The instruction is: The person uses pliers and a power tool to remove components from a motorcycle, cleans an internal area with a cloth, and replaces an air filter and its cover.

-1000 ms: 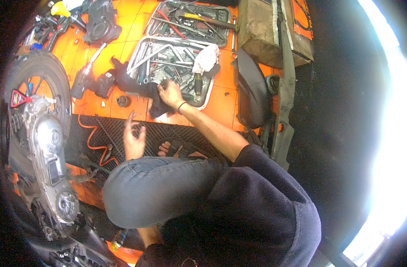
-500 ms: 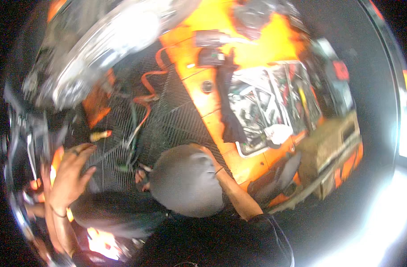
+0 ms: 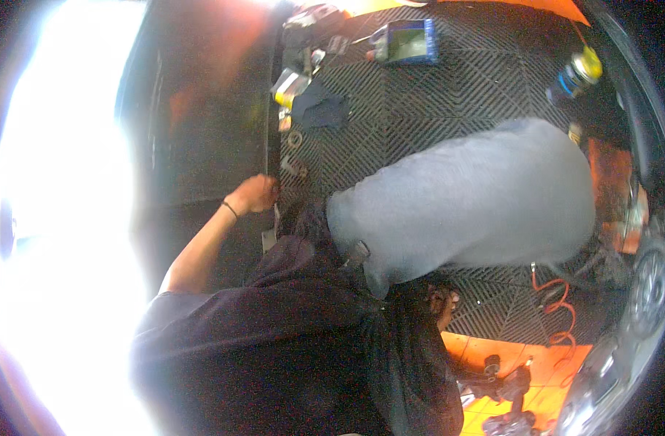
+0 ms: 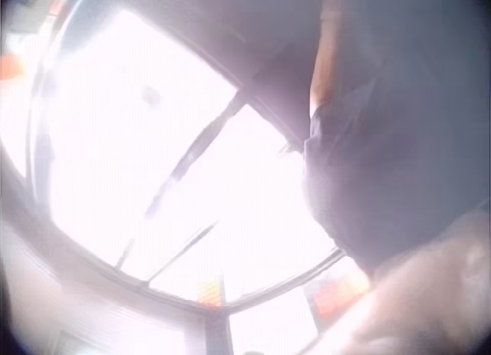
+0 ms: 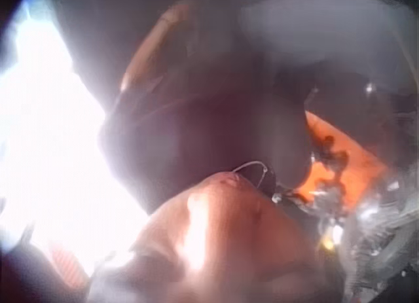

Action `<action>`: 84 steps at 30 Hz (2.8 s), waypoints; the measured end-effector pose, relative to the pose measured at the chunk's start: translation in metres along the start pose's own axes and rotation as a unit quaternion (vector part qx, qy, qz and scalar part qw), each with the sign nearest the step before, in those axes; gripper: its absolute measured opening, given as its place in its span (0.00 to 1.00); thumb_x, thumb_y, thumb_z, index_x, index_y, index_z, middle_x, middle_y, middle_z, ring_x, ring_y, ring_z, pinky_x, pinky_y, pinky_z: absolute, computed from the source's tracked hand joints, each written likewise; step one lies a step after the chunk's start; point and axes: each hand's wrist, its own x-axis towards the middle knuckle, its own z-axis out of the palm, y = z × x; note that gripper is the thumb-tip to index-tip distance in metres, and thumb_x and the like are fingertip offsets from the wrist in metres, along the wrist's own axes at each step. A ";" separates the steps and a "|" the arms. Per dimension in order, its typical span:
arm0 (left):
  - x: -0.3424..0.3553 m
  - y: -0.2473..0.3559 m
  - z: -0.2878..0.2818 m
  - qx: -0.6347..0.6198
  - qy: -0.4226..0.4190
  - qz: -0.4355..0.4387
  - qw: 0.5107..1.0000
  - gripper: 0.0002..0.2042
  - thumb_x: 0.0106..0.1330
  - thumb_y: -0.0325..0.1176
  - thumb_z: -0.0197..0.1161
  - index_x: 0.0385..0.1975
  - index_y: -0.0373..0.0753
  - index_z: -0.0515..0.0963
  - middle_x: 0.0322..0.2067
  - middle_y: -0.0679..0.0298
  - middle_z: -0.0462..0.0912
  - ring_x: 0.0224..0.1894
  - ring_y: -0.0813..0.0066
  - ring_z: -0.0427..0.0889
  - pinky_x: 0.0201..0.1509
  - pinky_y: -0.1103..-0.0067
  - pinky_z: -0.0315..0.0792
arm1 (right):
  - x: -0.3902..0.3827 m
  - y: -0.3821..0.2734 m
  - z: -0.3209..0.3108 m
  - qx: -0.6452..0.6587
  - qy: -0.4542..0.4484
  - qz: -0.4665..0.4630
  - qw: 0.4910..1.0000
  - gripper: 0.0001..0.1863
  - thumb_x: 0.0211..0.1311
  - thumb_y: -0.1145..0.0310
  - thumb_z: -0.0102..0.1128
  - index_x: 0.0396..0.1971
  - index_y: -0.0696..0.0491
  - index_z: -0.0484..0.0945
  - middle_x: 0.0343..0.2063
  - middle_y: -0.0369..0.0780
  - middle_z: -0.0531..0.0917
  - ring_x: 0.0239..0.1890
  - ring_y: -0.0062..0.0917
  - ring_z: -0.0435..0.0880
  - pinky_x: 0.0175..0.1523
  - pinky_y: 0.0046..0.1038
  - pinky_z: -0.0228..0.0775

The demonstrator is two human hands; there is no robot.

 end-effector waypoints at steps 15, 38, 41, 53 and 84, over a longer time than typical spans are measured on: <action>0.016 -0.039 0.210 -0.304 0.034 -0.075 0.949 0.32 0.54 0.38 0.67 0.60 0.37 0.69 0.46 0.45 0.82 0.50 0.48 0.82 0.53 0.66 0.77 | 0.044 0.009 0.001 0.001 -0.187 0.083 0.979 0.07 0.66 0.74 0.56 0.42 0.57 0.76 0.31 0.42 0.81 0.30 0.27 0.81 0.36 0.29 0.74; 0.060 -0.074 0.057 -0.244 -0.090 -0.015 0.965 0.14 0.54 0.28 0.60 0.40 0.32 0.81 0.22 0.58 0.81 0.27 0.72 0.81 0.25 0.71 0.77 | 0.042 0.024 -0.015 0.026 -0.200 0.070 0.977 0.09 0.67 0.73 0.55 0.45 0.56 0.75 0.34 0.41 0.81 0.33 0.27 0.82 0.38 0.30 0.75; 0.054 -0.063 0.055 -0.203 -0.134 -0.067 0.968 0.10 0.53 0.32 0.64 0.33 0.36 0.83 0.21 0.60 0.81 0.26 0.71 0.82 0.23 0.71 0.75 | 0.040 0.022 -0.017 0.036 -0.197 0.063 0.978 0.10 0.67 0.72 0.55 0.46 0.56 0.75 0.34 0.41 0.81 0.33 0.27 0.82 0.39 0.30 0.76; 0.089 -0.071 0.065 -0.125 -0.028 -0.157 0.979 0.16 0.54 0.34 0.66 0.42 0.35 0.77 0.32 0.55 0.82 0.36 0.60 0.82 0.36 0.66 0.75 | 0.036 0.044 -0.038 0.063 -0.179 0.022 0.982 0.11 0.67 0.72 0.54 0.47 0.56 0.74 0.36 0.41 0.81 0.35 0.28 0.82 0.40 0.30 0.76; 0.095 0.117 -0.282 0.094 0.277 0.082 0.953 0.11 0.50 0.27 0.61 0.33 0.29 0.76 0.31 0.42 0.83 0.38 0.47 0.86 0.41 0.62 0.81 | -0.091 -0.024 -0.219 -0.070 0.086 0.247 0.963 0.13 0.66 0.74 0.52 0.50 0.53 0.74 0.38 0.40 0.82 0.33 0.27 0.84 0.36 0.28 0.79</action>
